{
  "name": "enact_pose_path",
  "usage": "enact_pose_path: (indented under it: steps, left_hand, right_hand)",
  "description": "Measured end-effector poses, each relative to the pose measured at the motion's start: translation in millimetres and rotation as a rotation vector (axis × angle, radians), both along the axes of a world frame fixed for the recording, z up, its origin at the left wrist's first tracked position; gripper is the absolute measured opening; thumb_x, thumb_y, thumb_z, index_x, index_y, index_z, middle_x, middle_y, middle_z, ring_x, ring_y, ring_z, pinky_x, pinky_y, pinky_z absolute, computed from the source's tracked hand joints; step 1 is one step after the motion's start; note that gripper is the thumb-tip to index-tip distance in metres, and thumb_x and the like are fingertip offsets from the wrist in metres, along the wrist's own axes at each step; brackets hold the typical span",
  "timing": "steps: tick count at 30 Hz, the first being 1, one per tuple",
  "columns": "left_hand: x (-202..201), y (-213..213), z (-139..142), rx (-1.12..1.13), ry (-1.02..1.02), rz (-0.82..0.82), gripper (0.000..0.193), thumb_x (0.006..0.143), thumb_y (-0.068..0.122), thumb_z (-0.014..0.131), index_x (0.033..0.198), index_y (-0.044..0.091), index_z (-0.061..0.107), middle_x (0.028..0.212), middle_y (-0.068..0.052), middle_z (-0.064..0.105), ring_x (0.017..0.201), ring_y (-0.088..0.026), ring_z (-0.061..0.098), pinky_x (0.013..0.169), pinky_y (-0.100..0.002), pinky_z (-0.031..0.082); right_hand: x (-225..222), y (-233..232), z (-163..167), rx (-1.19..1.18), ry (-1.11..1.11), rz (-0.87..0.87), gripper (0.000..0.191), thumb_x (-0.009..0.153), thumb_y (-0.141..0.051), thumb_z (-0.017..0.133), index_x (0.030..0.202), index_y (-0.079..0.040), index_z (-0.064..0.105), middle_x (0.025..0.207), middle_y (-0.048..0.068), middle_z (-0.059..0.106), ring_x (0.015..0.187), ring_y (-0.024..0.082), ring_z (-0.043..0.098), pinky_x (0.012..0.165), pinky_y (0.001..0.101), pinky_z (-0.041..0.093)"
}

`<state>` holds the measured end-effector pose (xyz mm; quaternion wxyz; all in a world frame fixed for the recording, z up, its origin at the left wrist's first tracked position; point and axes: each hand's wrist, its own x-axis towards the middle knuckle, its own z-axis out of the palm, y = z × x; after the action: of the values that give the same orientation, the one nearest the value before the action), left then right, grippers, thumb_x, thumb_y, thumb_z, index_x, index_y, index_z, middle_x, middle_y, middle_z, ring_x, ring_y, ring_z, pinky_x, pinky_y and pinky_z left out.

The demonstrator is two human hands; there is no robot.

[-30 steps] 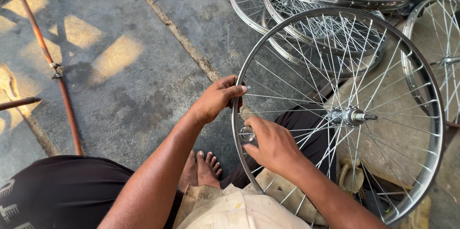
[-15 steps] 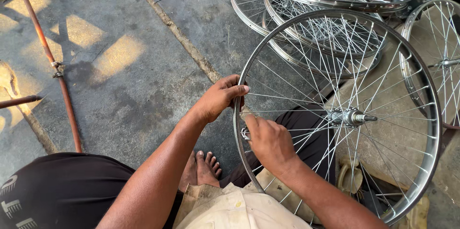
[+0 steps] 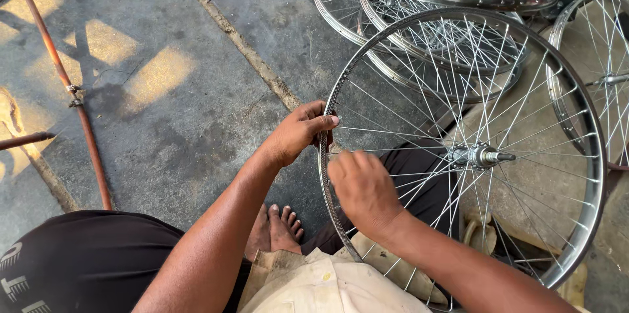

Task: The person sits on the ground and uses a small metal tool to tighten or adjust the spokes of a bicycle wheel. They rotate the wheel periodically to access different sections of the rim and continue the adjustment process.

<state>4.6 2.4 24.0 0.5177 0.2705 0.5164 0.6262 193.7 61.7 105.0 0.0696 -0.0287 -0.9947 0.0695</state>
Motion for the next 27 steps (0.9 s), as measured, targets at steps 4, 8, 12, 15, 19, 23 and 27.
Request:
enact_pose_path:
  steps: [4, 8, 12, 15, 19, 23, 27]
  left_hand:
    - [-0.2, -0.7, -0.8, 0.003, 0.016, 0.000, 0.021, 0.097, 0.028, 0.067, 0.103, 0.007, 0.062, 0.079, -0.002, 0.060, 0.070, -0.012, 0.057, 0.064, -0.031, 0.048]
    - [-0.5, -0.2, -1.8, -0.039, 0.026, 0.015, 0.020, 0.097, 0.027, 0.067, 0.101, 0.009, 0.062, 0.077, -0.001, 0.060, 0.069, -0.011, 0.057, 0.064, -0.031, 0.048]
    - [0.9, -0.3, -1.8, -0.009, -0.017, 0.019, 0.018, 0.097, 0.025, 0.067, 0.099, 0.009, 0.061, 0.077, -0.001, 0.059, 0.068, -0.012, 0.056, 0.063, -0.031, 0.046]
    - [1.5, -1.0, -0.9, -0.019, -0.038, 0.028, 0.015, 0.096, 0.025, 0.066, 0.099, 0.010, 0.061, 0.076, 0.000, 0.059, 0.068, -0.012, 0.058, 0.063, -0.031, 0.051]
    - [1.4, -2.2, 0.2, 0.001, -0.010, 0.027, 0.017, 0.098, 0.024, 0.066, 0.098, 0.008, 0.060, 0.075, -0.001, 0.059, 0.066, -0.012, 0.057, 0.061, -0.030, 0.049]
    - [0.8, -2.7, 1.0, 0.005, -0.045, 0.001, 0.016, 0.098, 0.024, 0.065, 0.098, 0.009, 0.060, 0.077, -0.001, 0.060, 0.068, -0.011, 0.059, 0.063, -0.031, 0.050]
    - [1.4, -2.3, 2.6, -0.007, -0.042, 0.007, 0.016, 0.097, 0.024, 0.065, 0.097, 0.009, 0.060, 0.076, -0.001, 0.060, 0.068, -0.012, 0.061, 0.063, -0.032, 0.052]
  right_hand:
    - [8.3, -4.5, -7.9, 0.159, 0.046, 0.122, 0.014, 0.088, -0.003, 0.069, 0.090, -0.006, 0.056, 0.095, 0.012, 0.059, 0.089, 0.028, 0.061, 0.080, 0.0427, 0.052]
    - [8.4, -1.7, 14.2, -0.068, 0.139, 0.107, 0.041, 0.076, -0.017, 0.072, 0.107, 0.007, 0.059, 0.107, 0.022, 0.062, 0.099, 0.036, 0.064, 0.084, 0.0460, 0.053]
    - [-5.3, 9.6, 29.3, -0.399, -0.551, -0.261, 0.024, 0.086, -0.022, 0.073, 0.098, -0.006, 0.060, 0.100, 0.013, 0.067, 0.098, 0.034, 0.068, 0.086, 0.0463, 0.053]
    - [0.1, 1.5, 21.6, -0.205, -0.257, -0.095, 0.017, 0.084, -0.014, 0.071, 0.095, -0.005, 0.062, 0.103, 0.017, 0.066, 0.096, 0.034, 0.069, 0.085, 0.0449, 0.056]
    - [23.2, -10.5, 2.3, 0.139, 0.200, 0.132, 0.008, 0.085, -0.004, 0.064, 0.089, -0.002, 0.058, 0.108, 0.021, 0.065, 0.092, 0.033, 0.070, 0.089, 0.0422, 0.059]
    - [33.0, 8.4, 2.3, 0.220, 0.077, 0.161, 0.008, 0.083, -0.003, 0.064, 0.090, 0.000, 0.062, 0.111, 0.026, 0.066, 0.086, 0.032, 0.070, 0.078, 0.0421, 0.059]
    - [29.0, 25.9, 16.6, -0.067, -0.169, -0.011, 0.022, 0.094, -0.012, 0.064, 0.110, 0.001, 0.069, 0.087, 0.016, 0.071, 0.078, 0.031, 0.071, 0.071, 0.0446, 0.057]
